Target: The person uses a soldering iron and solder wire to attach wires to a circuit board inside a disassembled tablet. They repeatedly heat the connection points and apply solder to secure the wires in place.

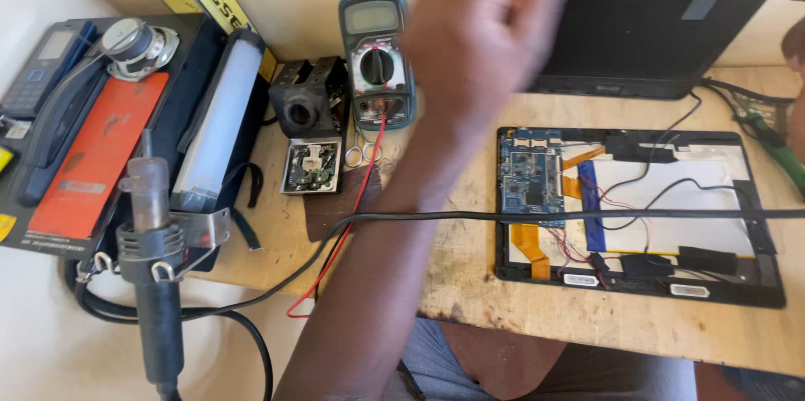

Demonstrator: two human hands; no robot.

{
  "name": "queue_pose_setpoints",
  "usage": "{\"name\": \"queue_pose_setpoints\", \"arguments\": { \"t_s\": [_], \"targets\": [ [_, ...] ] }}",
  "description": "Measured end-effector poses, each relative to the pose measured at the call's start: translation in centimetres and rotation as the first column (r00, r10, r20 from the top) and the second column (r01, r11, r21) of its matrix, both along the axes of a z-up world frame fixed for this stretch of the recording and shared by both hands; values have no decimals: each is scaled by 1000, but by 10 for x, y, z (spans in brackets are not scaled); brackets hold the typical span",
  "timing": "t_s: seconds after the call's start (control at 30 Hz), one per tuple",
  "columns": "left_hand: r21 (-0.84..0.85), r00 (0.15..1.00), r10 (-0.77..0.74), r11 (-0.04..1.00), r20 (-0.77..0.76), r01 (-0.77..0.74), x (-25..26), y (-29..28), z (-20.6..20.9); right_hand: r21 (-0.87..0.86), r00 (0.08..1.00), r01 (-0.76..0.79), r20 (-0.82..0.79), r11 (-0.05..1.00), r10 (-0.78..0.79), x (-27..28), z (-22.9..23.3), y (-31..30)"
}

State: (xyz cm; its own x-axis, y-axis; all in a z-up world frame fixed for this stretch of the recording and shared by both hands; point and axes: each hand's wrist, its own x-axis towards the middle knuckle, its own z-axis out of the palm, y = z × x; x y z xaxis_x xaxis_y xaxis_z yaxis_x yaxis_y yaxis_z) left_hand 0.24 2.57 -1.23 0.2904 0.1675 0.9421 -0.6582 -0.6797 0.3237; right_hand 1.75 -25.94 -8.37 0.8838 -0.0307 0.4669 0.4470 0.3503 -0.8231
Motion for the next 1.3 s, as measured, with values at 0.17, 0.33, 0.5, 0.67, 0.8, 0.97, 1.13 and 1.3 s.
{"name": "queue_pose_setpoints", "arguments": {
  "t_s": [0.17, 0.33, 0.5, 0.67, 0.8, 0.97, 1.13, 1.3],
  "targets": [
    [76, 860, 499, 867, -109, -493, 26, 68, 8, -27, 999, 45, 14, 999, -45, -7, 13, -16],
    [143, 725, 420, 899, -546, -414, 23, 93, 7, -32, 998, 58, 12, 998, -58, -12, 20, -18],
    [207, 634, 318, 947, -705, -245, 13, 96, 10, -22, 998, 59, 18, 998, -59, -14, 23, -17],
    [38, 529, 163, 970, -833, -239, -2, 105, 39, -5, 999, 42, 25, 999, -42, -17, 26, -9],
    [-297, 767, -83, 944, -637, -145, -11, 113, 57, -1, 998, 54, 39, 999, -54, -21, 31, -12],
    [-499, 756, -327, 867, -566, 1, -12, 116, 57, 4, 998, 41, 44, 999, -41, -24, 33, -5],
    [-294, 569, -195, 952, -799, -85, -2, 102, 47, 22, 998, 20, 53, 1000, -21, -25, 37, 1],
    [-26, 403, 3, 997, -915, -66, -4, 93, 46, 37, 998, 27, 56, 999, -30, -29, 39, -3]
  ]
}}
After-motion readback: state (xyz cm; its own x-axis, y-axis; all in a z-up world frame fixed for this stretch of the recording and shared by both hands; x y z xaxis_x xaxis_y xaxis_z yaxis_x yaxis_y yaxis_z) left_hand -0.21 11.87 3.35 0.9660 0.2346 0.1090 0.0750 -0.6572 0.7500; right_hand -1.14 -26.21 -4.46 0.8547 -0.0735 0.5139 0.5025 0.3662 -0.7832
